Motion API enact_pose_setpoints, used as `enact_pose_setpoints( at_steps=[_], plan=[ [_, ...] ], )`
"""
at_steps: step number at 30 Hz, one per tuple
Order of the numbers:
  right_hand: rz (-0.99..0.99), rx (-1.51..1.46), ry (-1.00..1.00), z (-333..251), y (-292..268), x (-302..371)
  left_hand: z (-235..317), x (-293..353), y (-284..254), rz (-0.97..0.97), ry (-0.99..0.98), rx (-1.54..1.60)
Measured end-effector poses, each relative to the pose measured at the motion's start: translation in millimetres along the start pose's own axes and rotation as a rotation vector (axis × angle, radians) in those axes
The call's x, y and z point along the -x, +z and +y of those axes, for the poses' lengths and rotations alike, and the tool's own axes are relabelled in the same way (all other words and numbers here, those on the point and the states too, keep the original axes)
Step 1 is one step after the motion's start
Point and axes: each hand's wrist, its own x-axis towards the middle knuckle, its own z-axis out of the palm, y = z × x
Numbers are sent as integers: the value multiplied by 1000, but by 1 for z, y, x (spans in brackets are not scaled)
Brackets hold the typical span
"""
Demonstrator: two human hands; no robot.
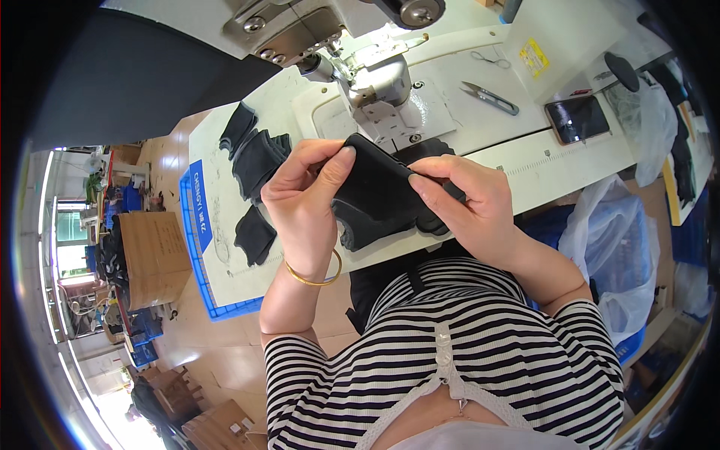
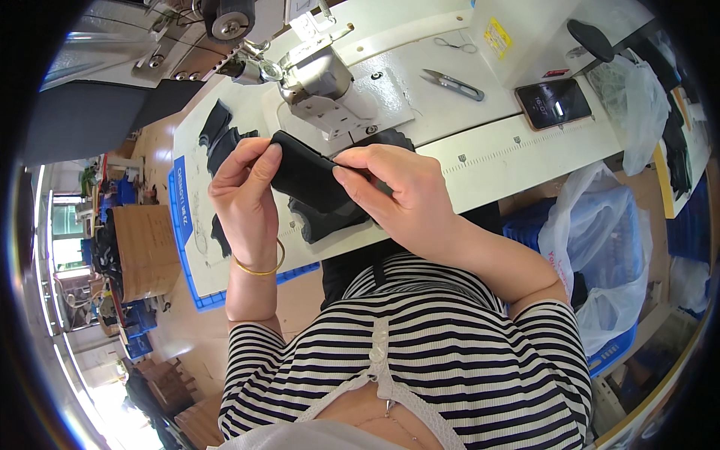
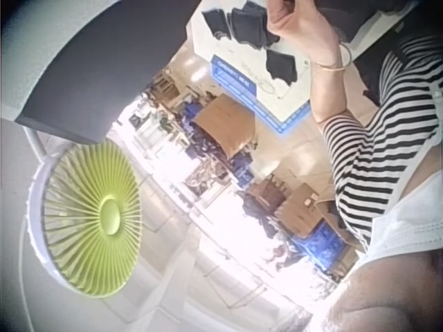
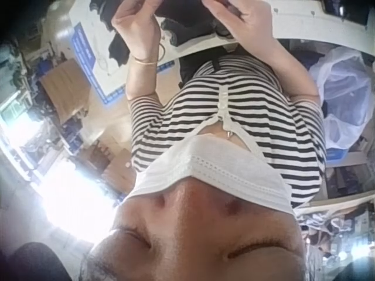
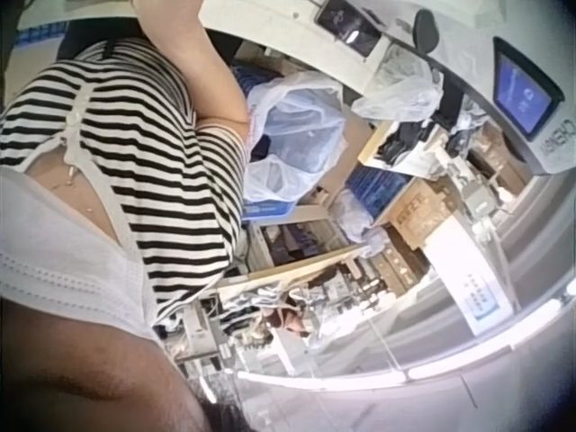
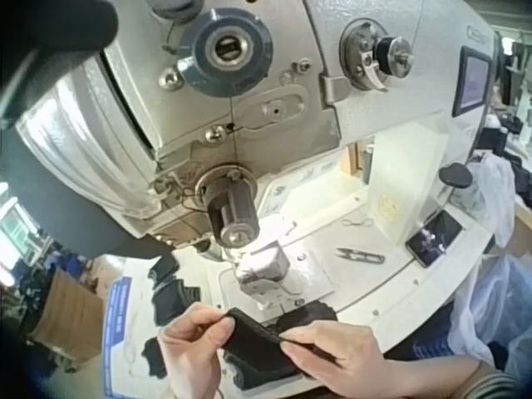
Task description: Stitching black shoe components using an industrial sewing machine.
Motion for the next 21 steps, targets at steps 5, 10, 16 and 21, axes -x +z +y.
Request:
enact_pose_setpoints(
  at_steps=[5,10,16,21],
  plan=[
    [36,25,-46,2,1,-2,0,-3,1,-15,9,50],
    [5,-16,38,1,1,-3,-1,-13,-5,-56,56,10],
    [-21,-159,184,-1,3,-12,8,-37,-9,-128,-135,-59],
    [-10,-173,206,1,4,-16,2,-46,-12,-153,-190,-5]
  ],
)
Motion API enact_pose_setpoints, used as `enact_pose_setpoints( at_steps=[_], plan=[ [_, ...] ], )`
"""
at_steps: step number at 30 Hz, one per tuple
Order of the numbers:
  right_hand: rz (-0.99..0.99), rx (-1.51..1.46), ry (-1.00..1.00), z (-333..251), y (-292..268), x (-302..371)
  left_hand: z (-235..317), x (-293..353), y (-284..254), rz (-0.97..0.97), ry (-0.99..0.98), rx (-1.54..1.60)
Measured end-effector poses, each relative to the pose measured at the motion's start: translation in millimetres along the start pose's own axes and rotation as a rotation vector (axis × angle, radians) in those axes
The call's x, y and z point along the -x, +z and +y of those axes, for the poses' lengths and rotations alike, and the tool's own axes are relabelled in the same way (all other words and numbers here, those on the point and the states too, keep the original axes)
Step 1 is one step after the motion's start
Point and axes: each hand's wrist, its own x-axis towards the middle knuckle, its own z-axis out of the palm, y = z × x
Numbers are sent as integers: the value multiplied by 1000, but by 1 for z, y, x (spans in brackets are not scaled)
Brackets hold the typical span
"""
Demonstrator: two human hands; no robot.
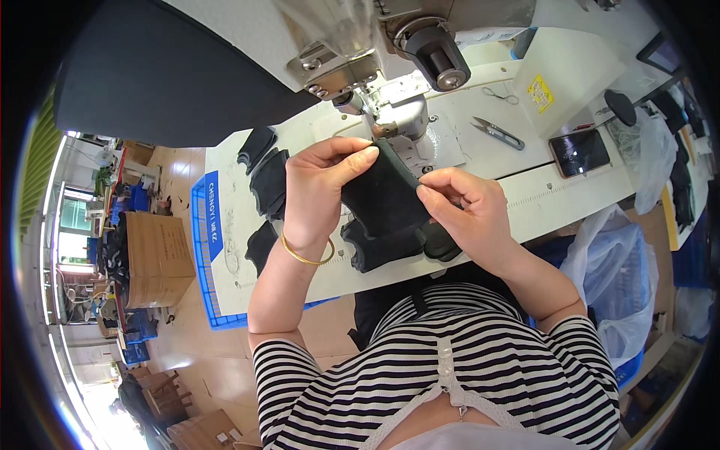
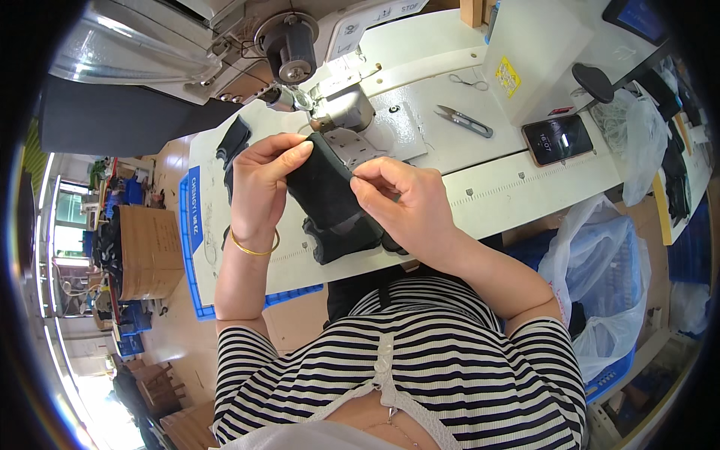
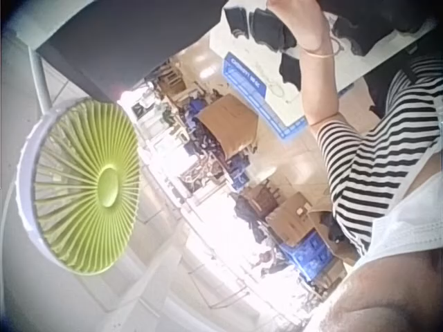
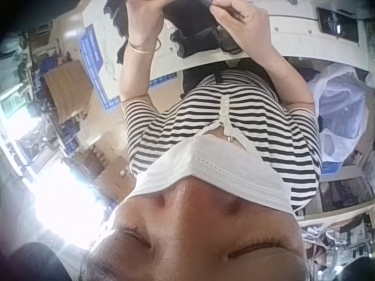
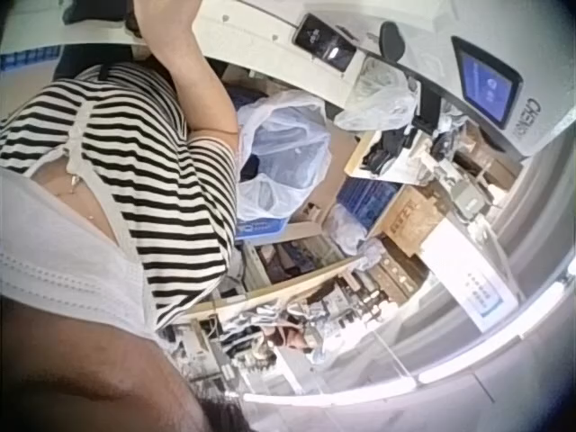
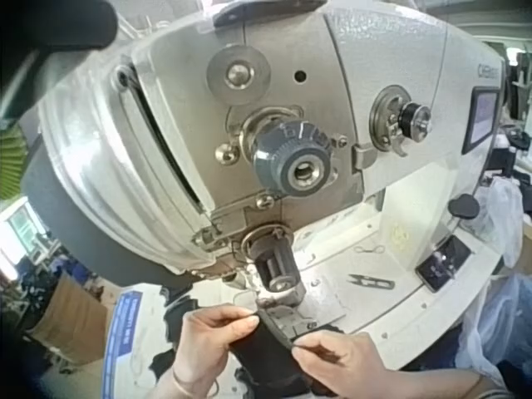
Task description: Stitching black shoe components using an industrial sewing machine.
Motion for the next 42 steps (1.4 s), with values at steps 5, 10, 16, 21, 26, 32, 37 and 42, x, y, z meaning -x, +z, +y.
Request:
enact_pose_setpoints(
  at_steps=[5,10,16,21,26,32,37,42],
  plan=[
    [15,-33,31,0,-1,-4,0,-5,1,-23,-21,39],
    [14,-41,33,-1,0,-9,1,-13,0,-20,-24,68],
    [27,-156,46,-3,2,-30,18,-34,2,17,-129,146],
    [29,-172,40,-6,2,-31,19,-41,1,-1,-148,130],
    [14,-208,18,-2,3,-30,20,-41,1,-13,-153,123],
    [12,-230,27,-2,4,-29,21,-41,-1,-43,-165,126],
    [16,-204,33,-1,4,-29,20,-42,-1,-58,-167,120],
    [15,-226,46,-3,7,-31,18,-48,-8,-64,-167,118]
  ],
)
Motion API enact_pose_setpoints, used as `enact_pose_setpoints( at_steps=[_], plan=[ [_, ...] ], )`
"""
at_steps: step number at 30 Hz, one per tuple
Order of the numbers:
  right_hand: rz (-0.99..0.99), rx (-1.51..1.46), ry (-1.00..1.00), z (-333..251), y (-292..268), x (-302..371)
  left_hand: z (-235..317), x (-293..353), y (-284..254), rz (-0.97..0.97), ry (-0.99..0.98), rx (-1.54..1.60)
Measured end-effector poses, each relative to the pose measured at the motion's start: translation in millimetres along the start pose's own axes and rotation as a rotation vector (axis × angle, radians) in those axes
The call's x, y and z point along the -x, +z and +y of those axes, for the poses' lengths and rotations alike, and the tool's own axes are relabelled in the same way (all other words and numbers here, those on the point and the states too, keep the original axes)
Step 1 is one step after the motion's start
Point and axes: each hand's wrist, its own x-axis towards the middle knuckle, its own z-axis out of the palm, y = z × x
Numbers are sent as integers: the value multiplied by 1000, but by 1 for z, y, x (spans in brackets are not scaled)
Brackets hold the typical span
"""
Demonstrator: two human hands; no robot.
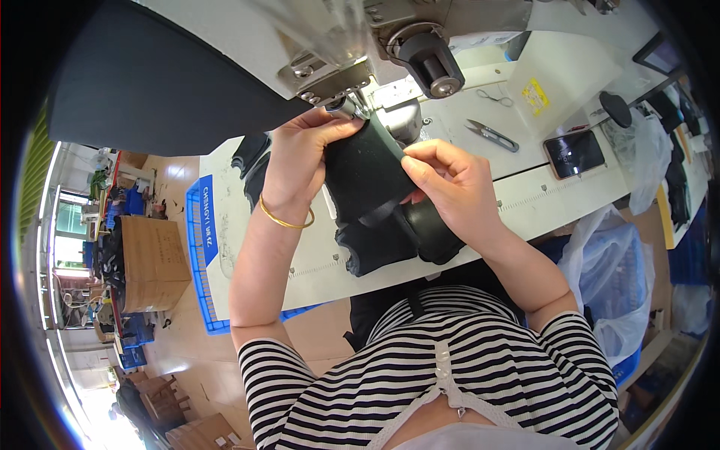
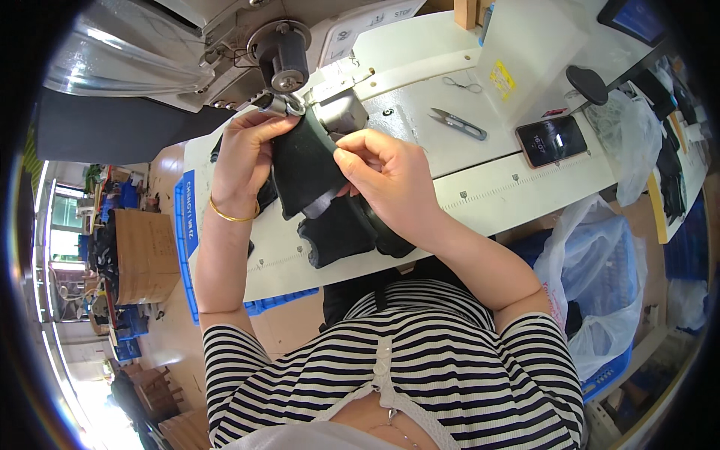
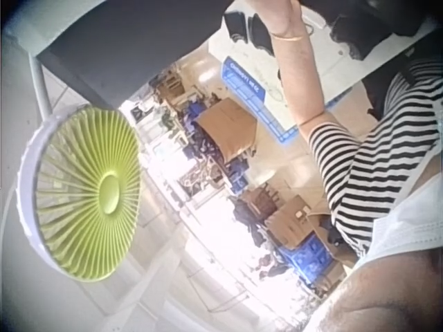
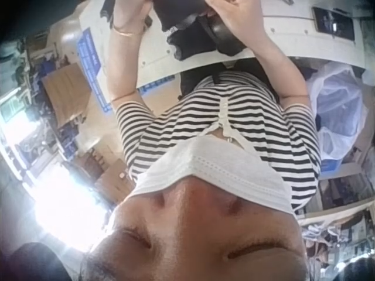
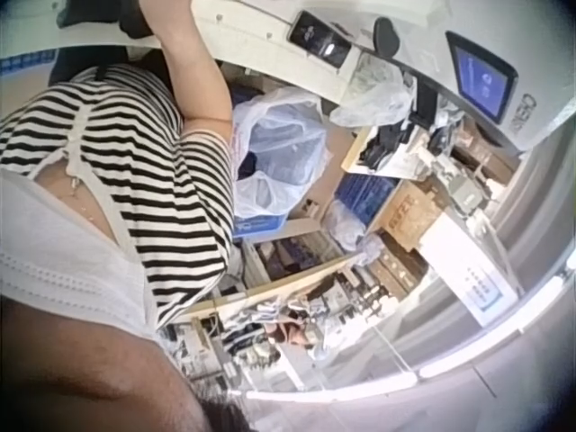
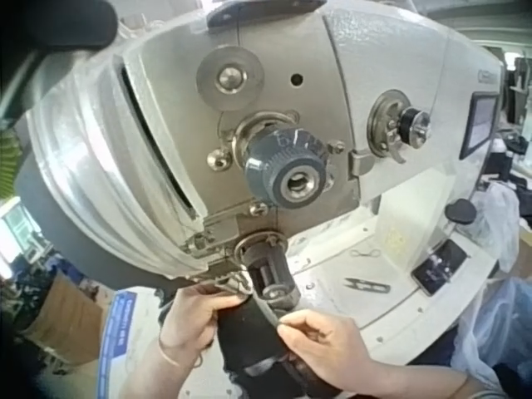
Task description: Stitching black shoe components using an industrial sewing machine.
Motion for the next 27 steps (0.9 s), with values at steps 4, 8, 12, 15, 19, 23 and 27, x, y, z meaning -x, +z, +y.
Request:
enact_pose_setpoints(
  at_steps=[4,8,12,15,19,23,27],
  plan=[
    [-6,10,-14,1,0,-3,0,-4,-1,27,28,28],
    [-17,6,5,3,-1,4,1,0,0,21,3,-33],
    [-25,7,48,2,-3,11,-1,0,1,4,22,-18],
    [-29,-3,60,0,-1,11,-1,-4,-4,30,4,1],
    [-42,-7,52,-1,0,8,0,-8,-4,48,7,-15],
    [-27,-24,33,2,2,3,2,-10,5,66,95,-32],
    [-33,-36,25,3,6,-2,5,-21,-9,17,-27,62]
  ],
)
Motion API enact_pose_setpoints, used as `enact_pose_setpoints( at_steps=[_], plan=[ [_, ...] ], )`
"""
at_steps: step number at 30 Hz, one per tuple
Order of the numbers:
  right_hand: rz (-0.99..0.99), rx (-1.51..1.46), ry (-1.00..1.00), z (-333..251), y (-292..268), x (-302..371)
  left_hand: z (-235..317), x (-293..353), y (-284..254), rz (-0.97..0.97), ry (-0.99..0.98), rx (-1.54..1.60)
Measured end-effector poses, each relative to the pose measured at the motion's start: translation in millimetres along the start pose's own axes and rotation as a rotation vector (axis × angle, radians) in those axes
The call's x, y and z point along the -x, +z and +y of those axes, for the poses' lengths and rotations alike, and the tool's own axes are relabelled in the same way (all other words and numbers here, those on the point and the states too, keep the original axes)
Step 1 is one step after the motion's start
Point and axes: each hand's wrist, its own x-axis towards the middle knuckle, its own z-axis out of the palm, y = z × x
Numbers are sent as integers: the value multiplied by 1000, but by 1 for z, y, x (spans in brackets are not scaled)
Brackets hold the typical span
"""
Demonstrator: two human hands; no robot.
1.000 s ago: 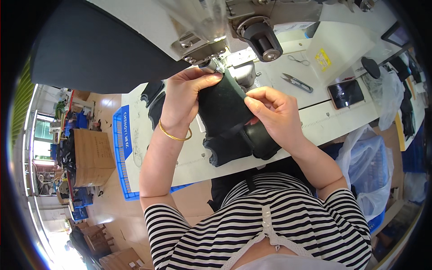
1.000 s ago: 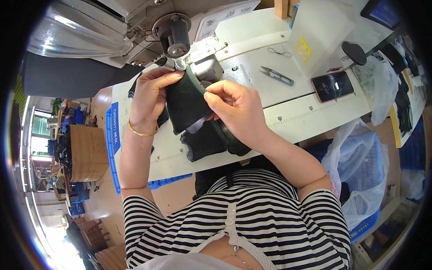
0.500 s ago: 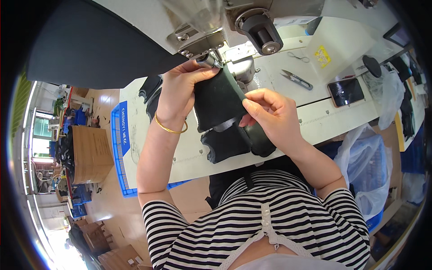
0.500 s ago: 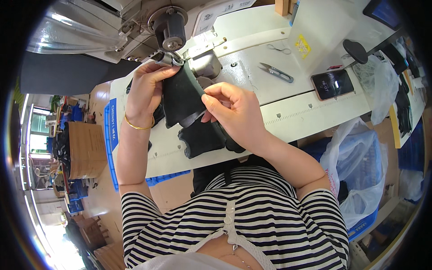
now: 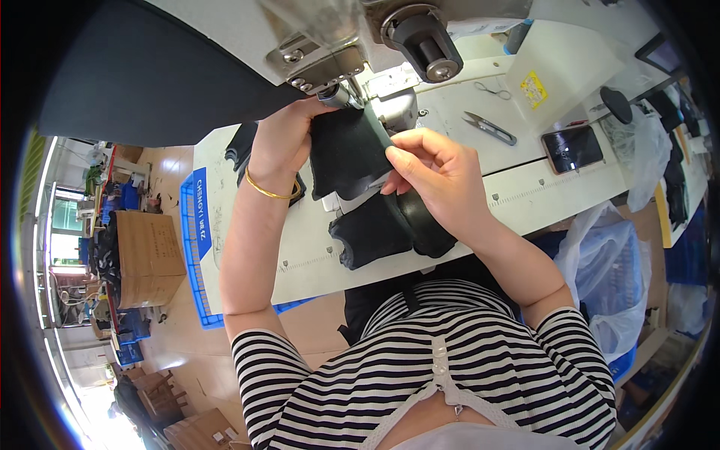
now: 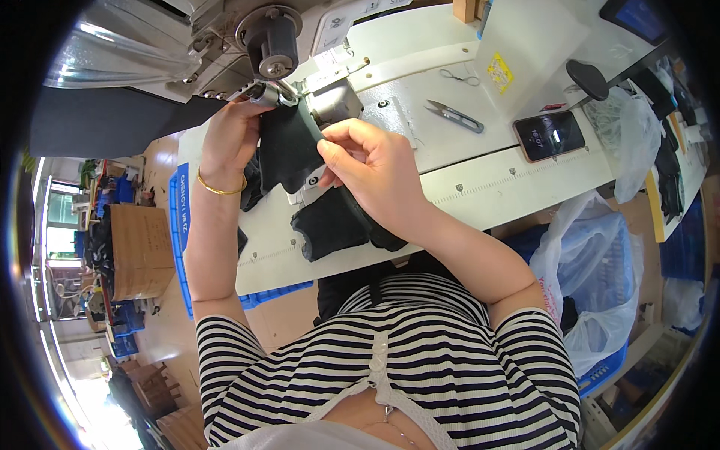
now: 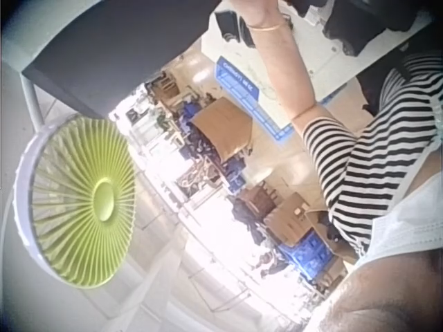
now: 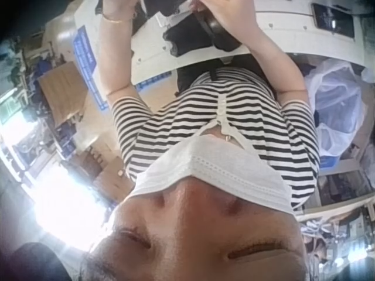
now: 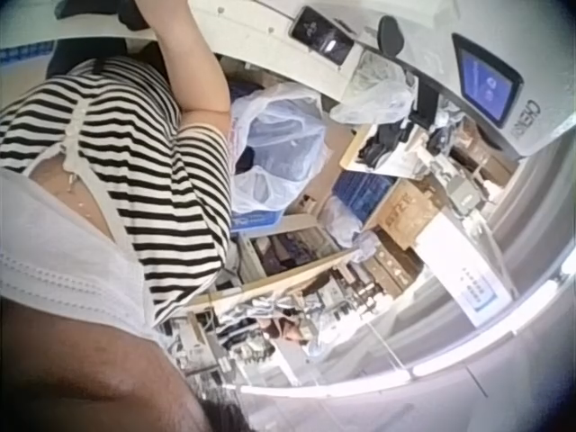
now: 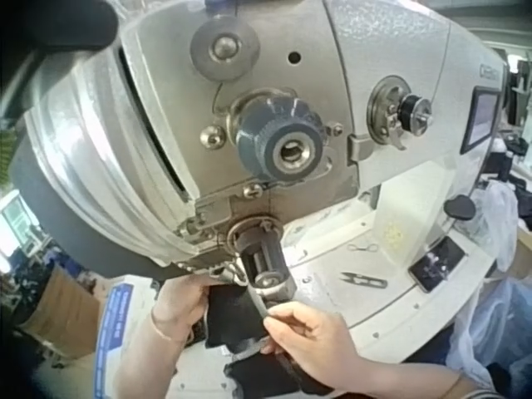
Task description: Stitching black shoe components using an industrial sewing machine.
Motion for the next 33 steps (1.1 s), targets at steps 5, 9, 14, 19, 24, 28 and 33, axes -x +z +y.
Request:
enact_pose_setpoints(
  at_steps=[5,9,14,19,24,28,33],
  plan=[
    [2,-4,-36,2,1,-8,-9,-16,-14,-7,61,-28],
    [18,18,-42,3,2,-14,-14,-24,-18,-65,190,69],
    [9,-14,-57,5,8,-15,-24,-39,-63,-77,99,-30],
    [39,11,-74,7,2,-17,-27,40,10,227,872,-1013],
    [39,31,-109,10,5,-14,-39,55,18,123,999,-1010],
    [59,140,-234,17,-1,-11,-38,56,18,66,1061,-1065],
    [-4,197,-203,5,-6,-10,-43,57,27,146,1371,-1302]
  ],
)
